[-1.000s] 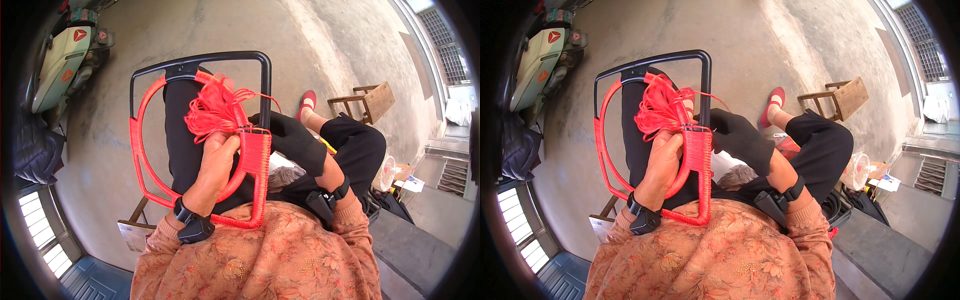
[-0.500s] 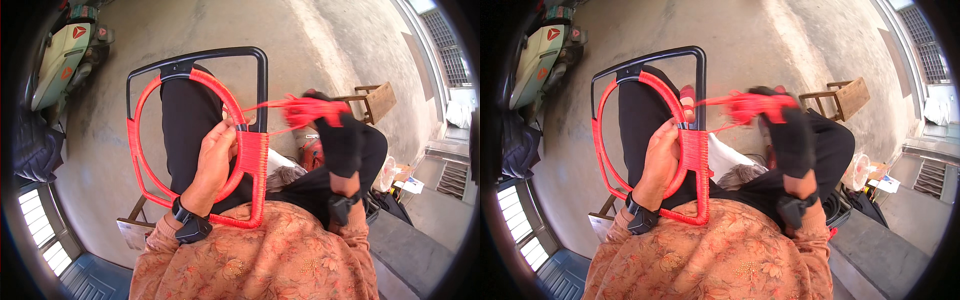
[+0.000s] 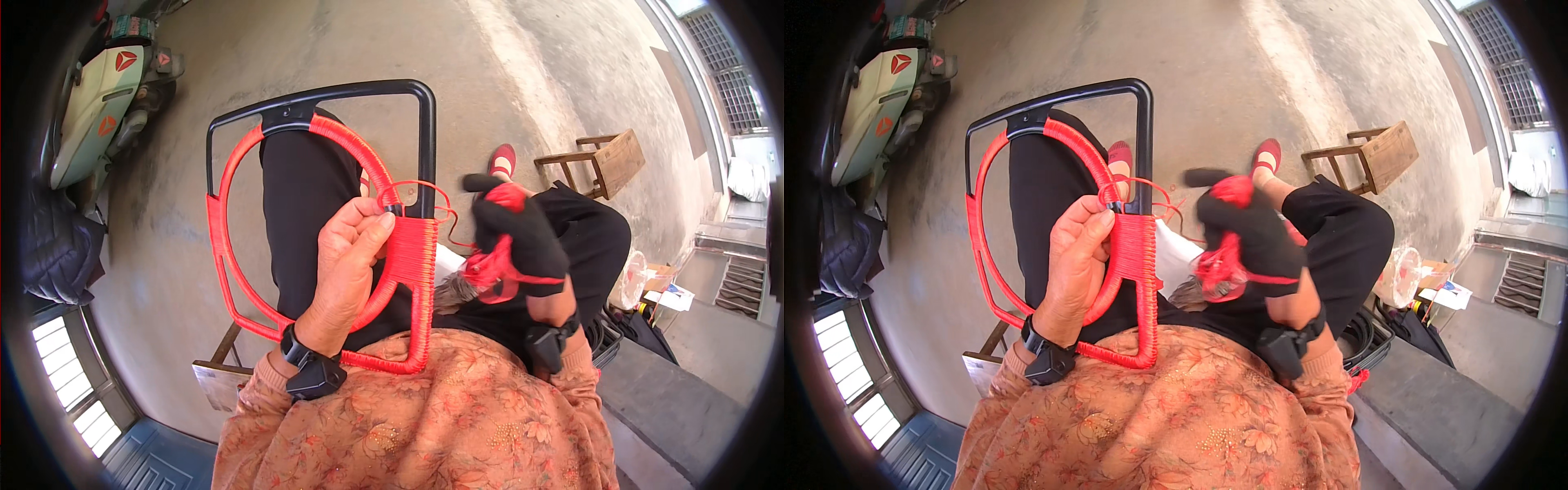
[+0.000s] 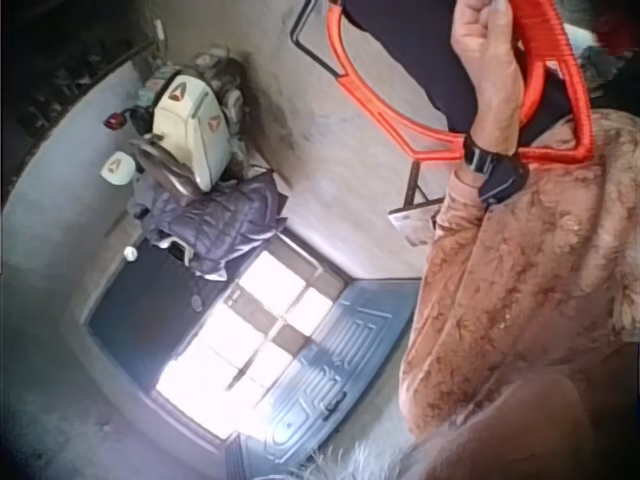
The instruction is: Weaving a red cord around a black circular furniture frame using hands.
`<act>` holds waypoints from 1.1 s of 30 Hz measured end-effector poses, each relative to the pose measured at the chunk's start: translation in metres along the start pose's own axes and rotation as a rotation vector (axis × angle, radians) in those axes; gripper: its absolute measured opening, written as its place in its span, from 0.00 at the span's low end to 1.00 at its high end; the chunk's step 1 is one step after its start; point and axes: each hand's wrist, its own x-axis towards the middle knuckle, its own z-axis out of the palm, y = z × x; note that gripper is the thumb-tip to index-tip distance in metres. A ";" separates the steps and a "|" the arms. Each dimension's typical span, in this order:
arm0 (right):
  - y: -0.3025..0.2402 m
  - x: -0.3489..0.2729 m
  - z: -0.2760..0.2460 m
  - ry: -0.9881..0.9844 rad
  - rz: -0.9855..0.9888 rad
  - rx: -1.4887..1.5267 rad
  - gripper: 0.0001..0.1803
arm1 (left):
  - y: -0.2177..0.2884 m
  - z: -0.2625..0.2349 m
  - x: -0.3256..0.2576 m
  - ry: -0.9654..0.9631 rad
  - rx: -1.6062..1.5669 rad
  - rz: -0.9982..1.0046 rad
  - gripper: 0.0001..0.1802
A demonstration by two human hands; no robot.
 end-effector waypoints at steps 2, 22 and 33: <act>-0.009 0.005 0.017 -0.182 0.206 0.025 0.09 | 0.000 -0.001 0.000 -0.005 0.005 -0.001 0.03; -0.051 -0.019 0.024 -0.142 -0.209 0.103 0.10 | -0.009 -0.001 0.007 -0.054 0.079 -0.034 0.07; 0.011 -0.043 -0.181 0.527 -0.334 1.192 0.23 | -0.007 -0.007 0.005 -0.066 0.005 -0.167 0.08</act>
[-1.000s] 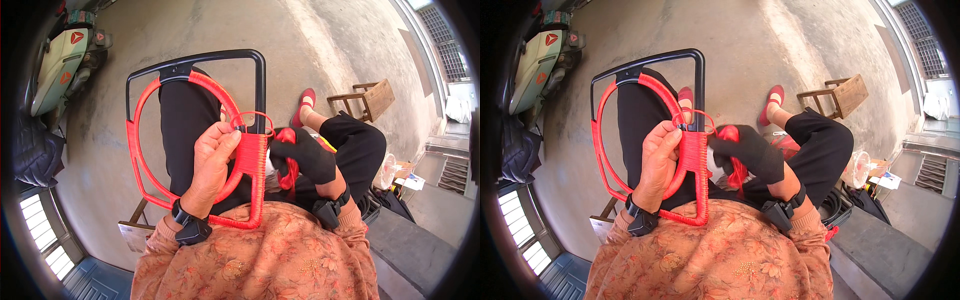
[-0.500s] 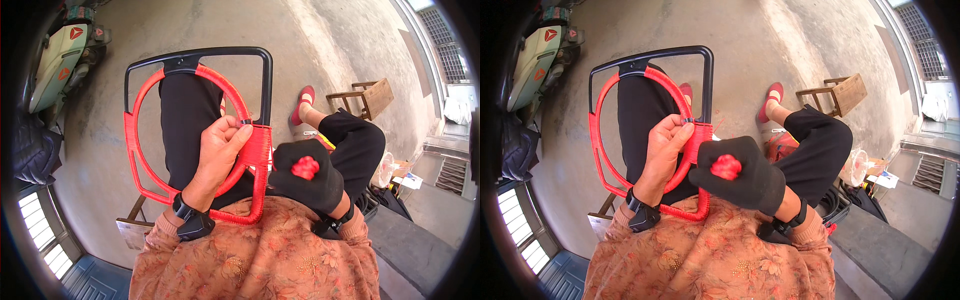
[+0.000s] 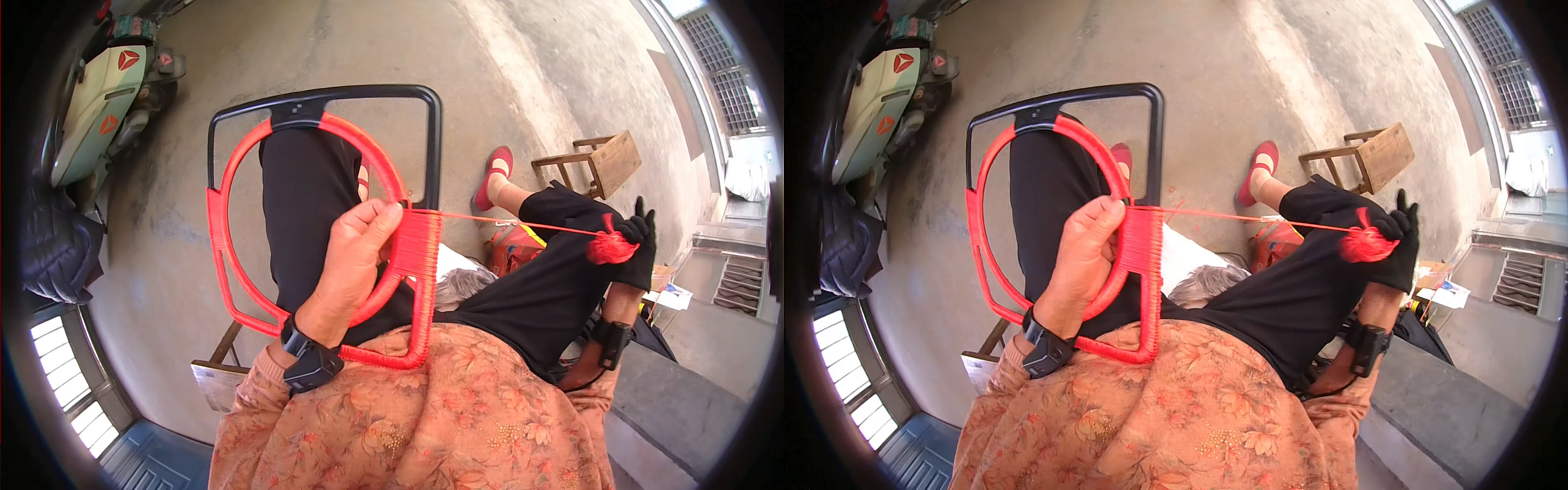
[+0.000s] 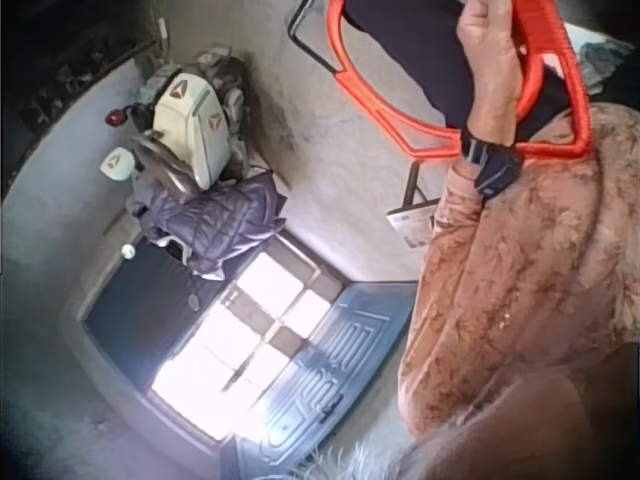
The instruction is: Weaving a red cord around a black circular furniture frame using hands.
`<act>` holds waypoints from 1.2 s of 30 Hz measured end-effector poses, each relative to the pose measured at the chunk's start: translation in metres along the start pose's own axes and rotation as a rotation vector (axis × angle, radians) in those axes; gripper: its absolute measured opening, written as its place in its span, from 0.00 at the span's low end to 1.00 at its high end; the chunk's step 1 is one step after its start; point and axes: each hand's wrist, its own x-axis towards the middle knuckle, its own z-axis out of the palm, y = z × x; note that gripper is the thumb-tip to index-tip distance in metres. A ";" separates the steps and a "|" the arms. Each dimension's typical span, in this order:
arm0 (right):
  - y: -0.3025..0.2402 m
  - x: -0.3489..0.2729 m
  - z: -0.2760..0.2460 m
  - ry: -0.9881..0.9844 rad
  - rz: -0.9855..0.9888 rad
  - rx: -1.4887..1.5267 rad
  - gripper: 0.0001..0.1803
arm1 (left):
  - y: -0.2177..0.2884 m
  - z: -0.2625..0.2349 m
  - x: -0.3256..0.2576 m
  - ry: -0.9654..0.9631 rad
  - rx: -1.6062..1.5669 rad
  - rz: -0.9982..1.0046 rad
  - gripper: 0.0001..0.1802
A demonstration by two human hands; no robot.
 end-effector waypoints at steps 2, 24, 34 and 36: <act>-0.039 0.029 -0.033 -0.088 -0.017 -0.189 0.24 | -0.001 0.004 0.000 -0.038 0.036 0.022 0.08; 0.170 -0.070 0.054 -0.961 0.446 -1.492 0.20 | -0.012 0.009 0.008 0.073 0.096 0.007 0.12; 0.235 -0.038 0.090 -0.704 0.112 -1.139 0.20 | 0.003 0.008 0.002 -0.067 -0.113 -0.176 0.20; 0.233 -0.027 0.104 -0.177 0.554 -0.668 0.21 | 0.004 0.013 0.001 0.081 -0.212 0.021 0.19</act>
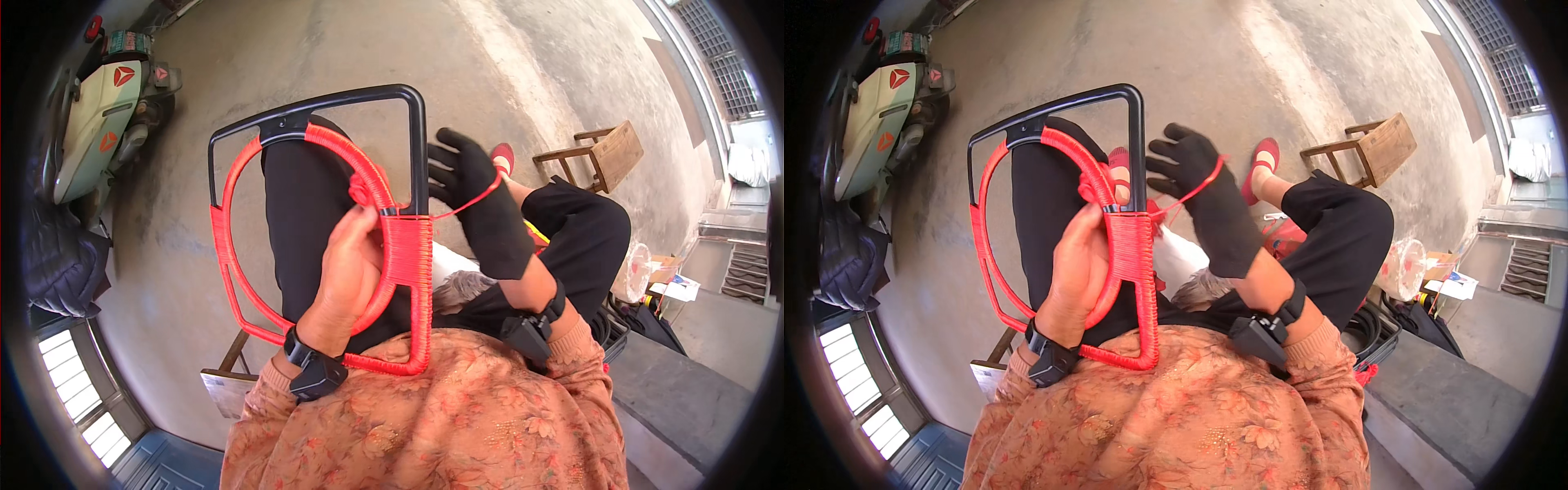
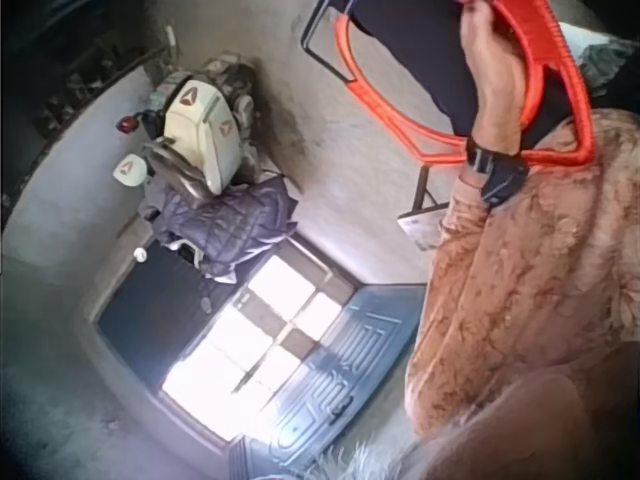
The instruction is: Weaving a red cord around a black circular furniture frame using hands.
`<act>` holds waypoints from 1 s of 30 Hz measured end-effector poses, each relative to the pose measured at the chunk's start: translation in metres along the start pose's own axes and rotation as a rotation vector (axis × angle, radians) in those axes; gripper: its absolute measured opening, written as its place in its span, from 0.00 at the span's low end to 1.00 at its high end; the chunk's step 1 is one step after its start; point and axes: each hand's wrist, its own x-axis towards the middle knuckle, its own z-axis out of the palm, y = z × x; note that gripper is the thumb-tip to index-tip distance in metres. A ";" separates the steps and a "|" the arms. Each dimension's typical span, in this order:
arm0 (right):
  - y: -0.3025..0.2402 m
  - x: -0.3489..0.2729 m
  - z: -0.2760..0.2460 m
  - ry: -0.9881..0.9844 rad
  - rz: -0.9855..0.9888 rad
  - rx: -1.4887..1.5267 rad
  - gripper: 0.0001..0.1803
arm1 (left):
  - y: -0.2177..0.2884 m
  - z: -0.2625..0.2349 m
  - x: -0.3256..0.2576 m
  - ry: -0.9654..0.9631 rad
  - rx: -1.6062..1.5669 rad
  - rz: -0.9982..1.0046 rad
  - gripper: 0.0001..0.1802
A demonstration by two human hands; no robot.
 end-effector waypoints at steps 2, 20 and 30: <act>-0.007 -0.003 0.003 -0.055 -0.074 -0.145 0.24 | 0.000 0.003 -0.002 0.045 0.038 0.204 0.18; -0.024 -0.066 -0.052 -0.200 -0.729 -1.578 0.15 | -0.002 0.002 -0.008 0.098 0.547 0.433 0.13; -0.069 -0.065 -0.121 0.434 -0.205 -0.646 0.10 | -0.002 -0.009 -0.003 -0.040 0.312 0.151 0.07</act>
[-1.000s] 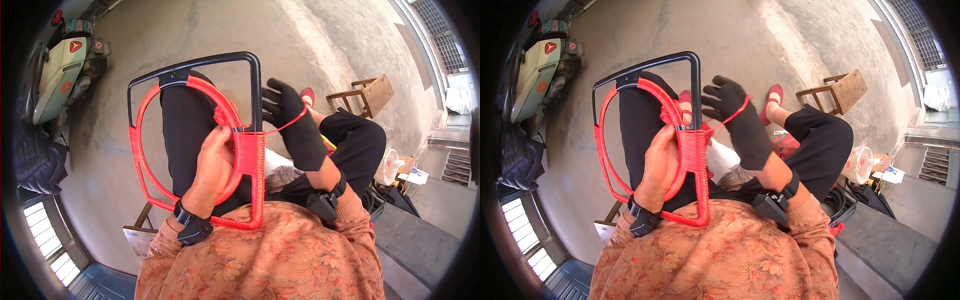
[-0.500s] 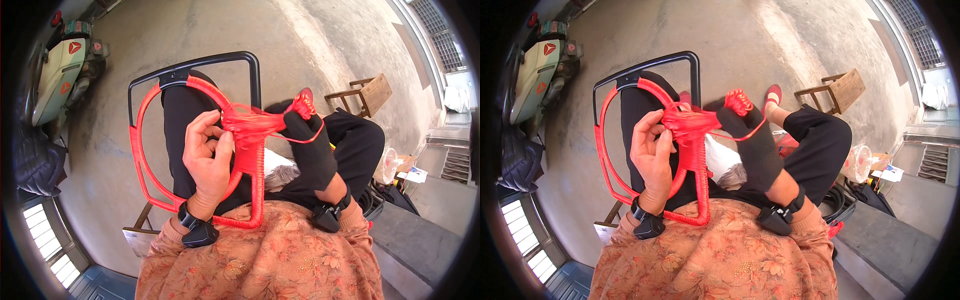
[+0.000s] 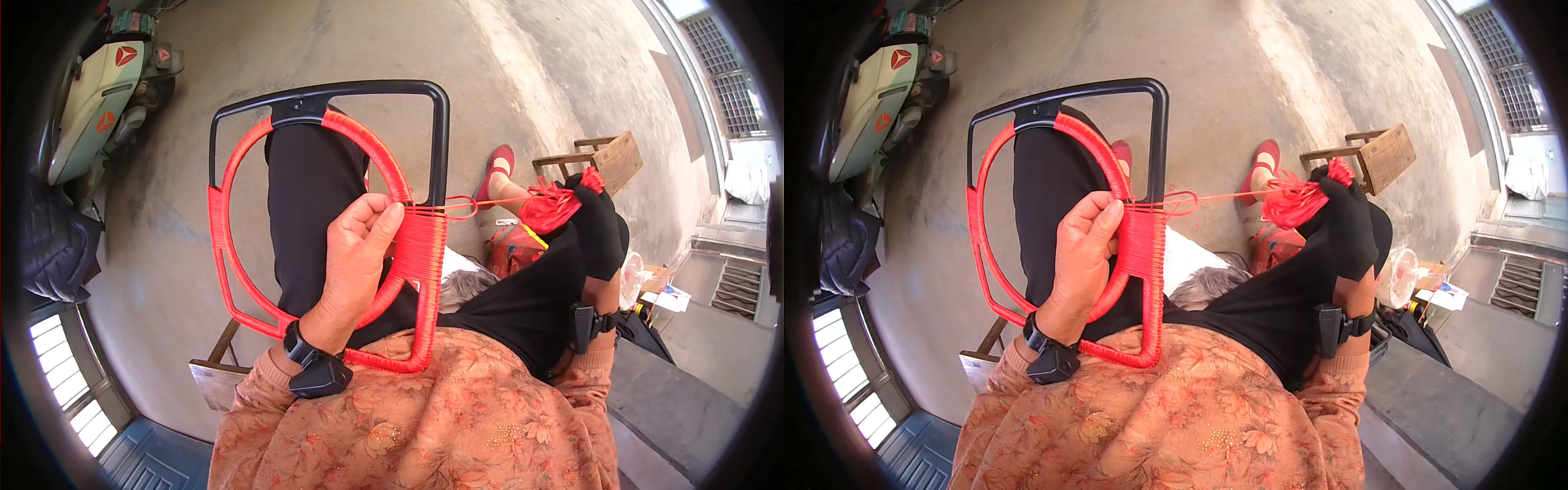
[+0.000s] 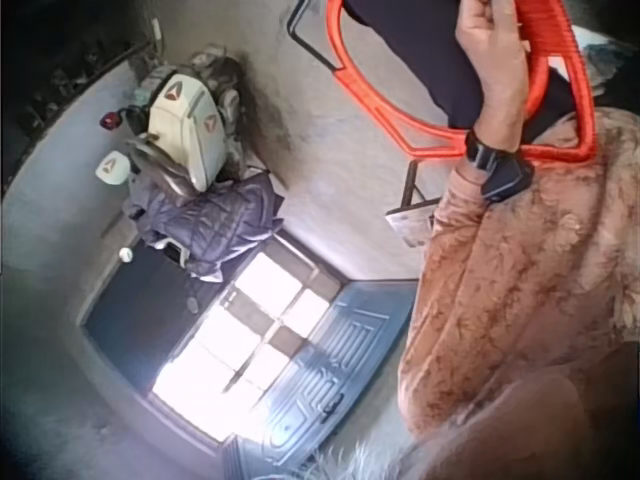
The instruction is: Weaving a red cord around a black circular furniture frame using hands.
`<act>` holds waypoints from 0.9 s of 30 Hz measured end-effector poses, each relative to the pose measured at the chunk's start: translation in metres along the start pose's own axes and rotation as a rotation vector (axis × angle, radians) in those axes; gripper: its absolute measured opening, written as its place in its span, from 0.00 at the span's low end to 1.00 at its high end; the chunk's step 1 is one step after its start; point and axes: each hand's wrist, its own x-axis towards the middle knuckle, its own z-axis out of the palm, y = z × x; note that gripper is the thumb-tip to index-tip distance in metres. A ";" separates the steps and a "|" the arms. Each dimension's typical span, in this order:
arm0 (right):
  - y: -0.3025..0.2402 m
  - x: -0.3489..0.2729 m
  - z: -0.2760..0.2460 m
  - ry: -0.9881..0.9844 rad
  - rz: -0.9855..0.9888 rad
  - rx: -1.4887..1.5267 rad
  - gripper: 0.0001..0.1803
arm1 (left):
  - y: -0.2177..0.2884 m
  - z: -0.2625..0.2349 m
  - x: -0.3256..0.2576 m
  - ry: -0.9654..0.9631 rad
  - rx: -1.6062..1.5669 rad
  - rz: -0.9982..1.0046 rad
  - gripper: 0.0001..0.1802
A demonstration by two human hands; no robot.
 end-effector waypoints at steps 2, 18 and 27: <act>0.000 -0.011 0.010 -0.064 -0.014 0.104 0.13 | 0.001 0.001 0.001 -0.005 -0.032 -0.017 0.06; 0.009 0.018 -0.058 -0.012 -0.264 0.291 0.23 | 0.003 0.000 0.003 -0.001 -0.172 -0.100 0.08; 0.010 -0.028 0.067 -0.624 0.006 0.295 0.20 | 0.004 0.005 0.002 -0.022 -0.227 -0.117 0.07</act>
